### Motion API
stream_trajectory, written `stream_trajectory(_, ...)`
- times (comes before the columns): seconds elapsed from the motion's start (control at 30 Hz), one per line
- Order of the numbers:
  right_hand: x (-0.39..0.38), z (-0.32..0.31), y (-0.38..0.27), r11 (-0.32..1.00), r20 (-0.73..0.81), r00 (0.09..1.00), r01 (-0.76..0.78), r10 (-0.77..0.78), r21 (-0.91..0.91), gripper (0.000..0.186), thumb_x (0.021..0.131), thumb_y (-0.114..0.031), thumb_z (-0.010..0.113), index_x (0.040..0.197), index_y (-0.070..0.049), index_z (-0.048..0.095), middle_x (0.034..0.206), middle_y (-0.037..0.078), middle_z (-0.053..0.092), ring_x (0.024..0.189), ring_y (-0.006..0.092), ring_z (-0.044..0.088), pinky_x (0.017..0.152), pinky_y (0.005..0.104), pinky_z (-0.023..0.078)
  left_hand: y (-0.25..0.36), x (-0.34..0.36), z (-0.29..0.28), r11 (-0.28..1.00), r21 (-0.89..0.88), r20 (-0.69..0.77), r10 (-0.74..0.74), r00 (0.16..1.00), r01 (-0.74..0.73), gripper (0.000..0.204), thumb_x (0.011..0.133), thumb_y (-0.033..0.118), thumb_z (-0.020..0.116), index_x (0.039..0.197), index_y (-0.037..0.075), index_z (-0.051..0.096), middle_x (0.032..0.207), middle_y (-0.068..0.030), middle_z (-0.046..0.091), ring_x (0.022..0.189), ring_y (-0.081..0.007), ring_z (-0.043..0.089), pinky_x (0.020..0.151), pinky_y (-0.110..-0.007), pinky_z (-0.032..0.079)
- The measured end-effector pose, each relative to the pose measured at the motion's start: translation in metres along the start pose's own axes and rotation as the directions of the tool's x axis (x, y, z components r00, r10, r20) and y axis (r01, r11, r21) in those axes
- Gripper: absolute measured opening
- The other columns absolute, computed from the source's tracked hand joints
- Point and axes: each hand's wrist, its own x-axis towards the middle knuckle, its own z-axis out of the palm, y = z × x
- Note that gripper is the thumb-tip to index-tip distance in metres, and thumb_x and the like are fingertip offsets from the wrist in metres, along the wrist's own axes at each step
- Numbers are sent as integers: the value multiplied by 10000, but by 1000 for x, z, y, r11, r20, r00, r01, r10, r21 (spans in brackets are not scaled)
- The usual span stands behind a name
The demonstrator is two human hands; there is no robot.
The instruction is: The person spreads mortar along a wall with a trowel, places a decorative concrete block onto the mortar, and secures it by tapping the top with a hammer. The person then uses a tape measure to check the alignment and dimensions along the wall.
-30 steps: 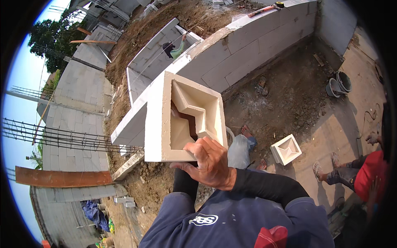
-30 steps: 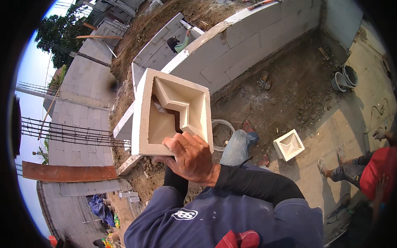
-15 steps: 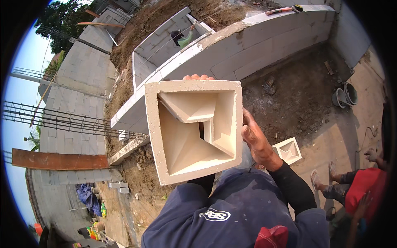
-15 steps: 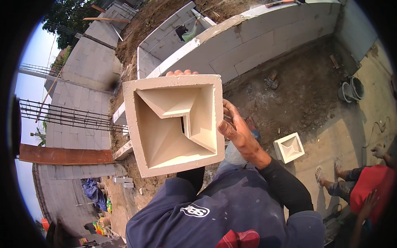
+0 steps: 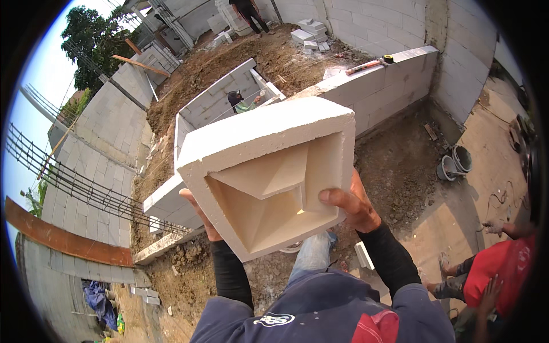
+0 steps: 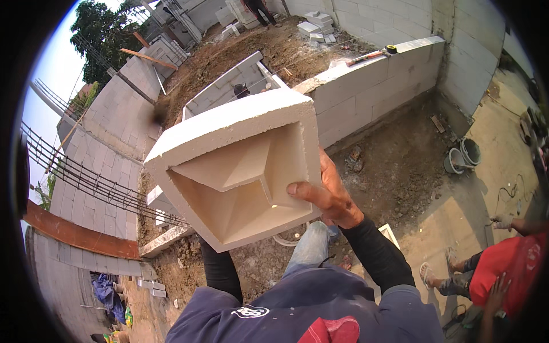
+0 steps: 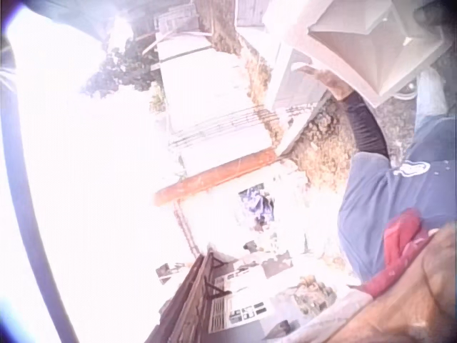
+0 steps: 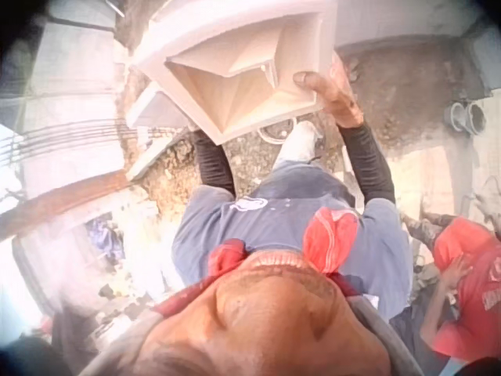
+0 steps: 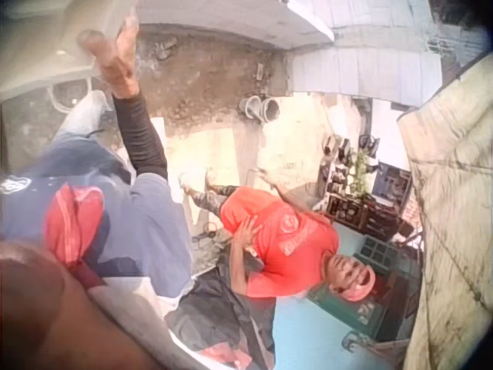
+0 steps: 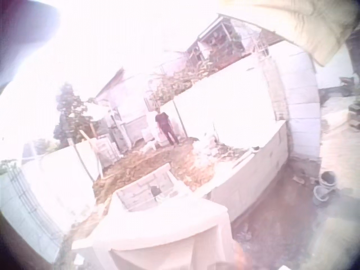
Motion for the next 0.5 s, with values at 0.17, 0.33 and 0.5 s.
stream_trajectory(0.17,48,-43,-3,954,94,985,163,-144,-250,1052,721,-287,771,1601,-34,253,1416,165,528,1311,260,523,1141,400,395,-20,-14,31,958,248,-265,-76,961,144,968,879,561,694,1542,-14,286,1470,-181,465,1343,-297,511,1060,-424,499)
stream_trajectory(0.33,85,-55,24,932,212,973,159,-92,-326,1041,736,-236,756,1622,-67,236,1406,173,557,1299,260,546,1144,406,405,-68,-14,-6,950,208,-353,-150,924,234,875,877,446,714,1505,-22,324,1398,-181,505,1270,-286,570,1005,-405,536)
stream_trajectory(0.5,95,-57,46,943,170,983,124,-73,-309,1036,716,-213,751,1609,-32,256,1402,172,564,1311,263,538,1149,401,397,-83,-6,-12,969,186,-409,-74,910,163,833,877,442,730,1476,-15,374,1355,-168,533,1242,-255,581,961,-374,550)
